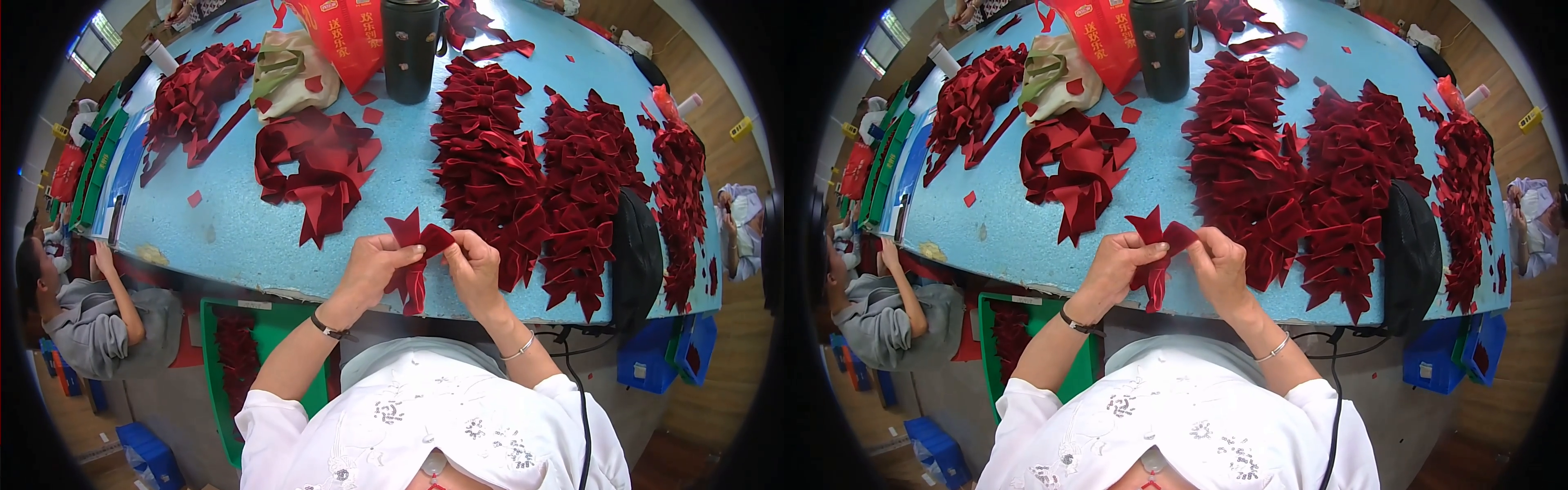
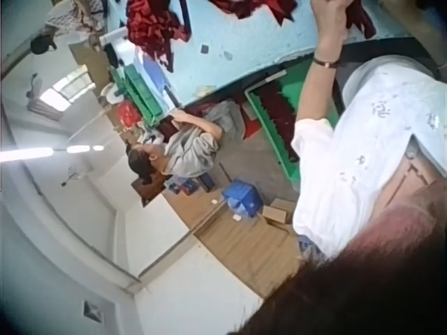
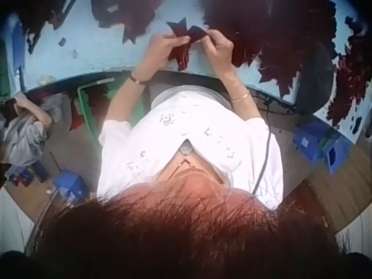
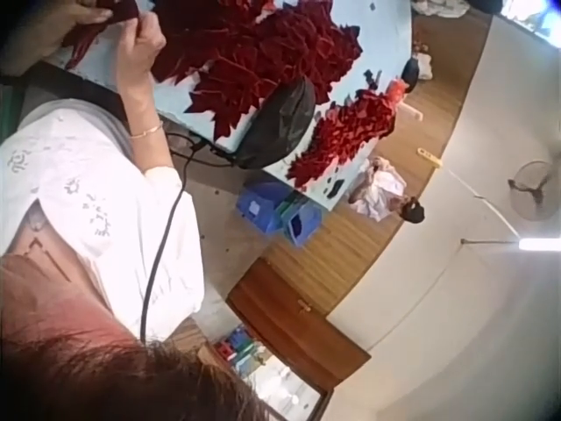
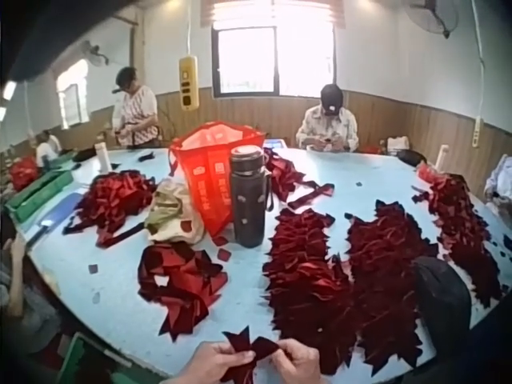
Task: The recorder is assembling decorative bows from red fabric ribbons by folding and securing them manually.
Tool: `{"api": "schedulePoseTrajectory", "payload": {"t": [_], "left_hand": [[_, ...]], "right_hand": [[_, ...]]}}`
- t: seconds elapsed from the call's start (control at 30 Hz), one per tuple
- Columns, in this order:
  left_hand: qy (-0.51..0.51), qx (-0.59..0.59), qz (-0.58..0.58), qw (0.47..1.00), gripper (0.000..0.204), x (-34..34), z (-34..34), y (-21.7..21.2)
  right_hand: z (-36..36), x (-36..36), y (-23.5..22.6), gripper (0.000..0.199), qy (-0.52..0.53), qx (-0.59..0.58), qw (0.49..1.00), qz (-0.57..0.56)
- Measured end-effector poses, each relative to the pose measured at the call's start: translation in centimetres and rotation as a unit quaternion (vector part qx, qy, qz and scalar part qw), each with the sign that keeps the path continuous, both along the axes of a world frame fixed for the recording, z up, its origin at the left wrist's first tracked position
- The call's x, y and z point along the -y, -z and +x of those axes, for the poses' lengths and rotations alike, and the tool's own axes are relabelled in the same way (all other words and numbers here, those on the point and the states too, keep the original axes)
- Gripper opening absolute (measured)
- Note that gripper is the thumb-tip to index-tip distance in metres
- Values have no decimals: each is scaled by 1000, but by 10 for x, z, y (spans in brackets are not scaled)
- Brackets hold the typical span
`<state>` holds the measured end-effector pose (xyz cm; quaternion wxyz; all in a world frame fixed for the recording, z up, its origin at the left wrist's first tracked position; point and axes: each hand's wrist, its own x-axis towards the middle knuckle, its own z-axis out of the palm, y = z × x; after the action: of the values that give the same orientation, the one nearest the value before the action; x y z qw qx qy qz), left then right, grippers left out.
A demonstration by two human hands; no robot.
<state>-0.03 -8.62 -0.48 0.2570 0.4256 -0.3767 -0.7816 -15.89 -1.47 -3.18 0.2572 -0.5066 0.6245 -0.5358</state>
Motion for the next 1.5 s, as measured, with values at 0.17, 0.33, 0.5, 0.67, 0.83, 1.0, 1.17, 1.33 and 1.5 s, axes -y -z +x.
{"api": "schedulePoseTrajectory", "payload": {"t": [0.17, 0.33, 0.5, 0.67, 0.83, 1.0, 1.17, 1.33, 1.5], "left_hand": [[4, -34, -28, 999, 10, -3, -2, -1], [8, -41, -16, 999, 12, -2, -4, -2], [-18, -47, 5, 999, 13, 1, -2, 0], [-35, -55, -1, 998, 11, 1, -4, 0], [-3, -54, -21, 998, 8, 1, -2, 0], [34, -27, -50, 998, 6, 2, -3, 1], [19, 8, -67, 998, 6, 1, -5, 0], [21, 8, -72, 997, 8, 3, -7, 0], [43, 15, -74, 996, 9, 7, -4, 6]], "right_hand": [[3, -2, -13, 14, -10, 144, 989, 42], [0, 0, -11, 11, -10, 244, 970, 11], [2, -2, -9, 11, 14, 159, 987, 11], [4, 3, -9, 12, 8, 173, 984, -53], [-10, 8, -44, 13, 31, 385, 919, 85], [-19, 13, -26, 14, -111, 239, 948, 178], [-11, 13, -8, 14, -47, 223, 973, 33], [-1, 10, -8, 14, 14, 187, 982, 11], [-7, 10, -20, 15, -16, 187, 978, 91]]}}
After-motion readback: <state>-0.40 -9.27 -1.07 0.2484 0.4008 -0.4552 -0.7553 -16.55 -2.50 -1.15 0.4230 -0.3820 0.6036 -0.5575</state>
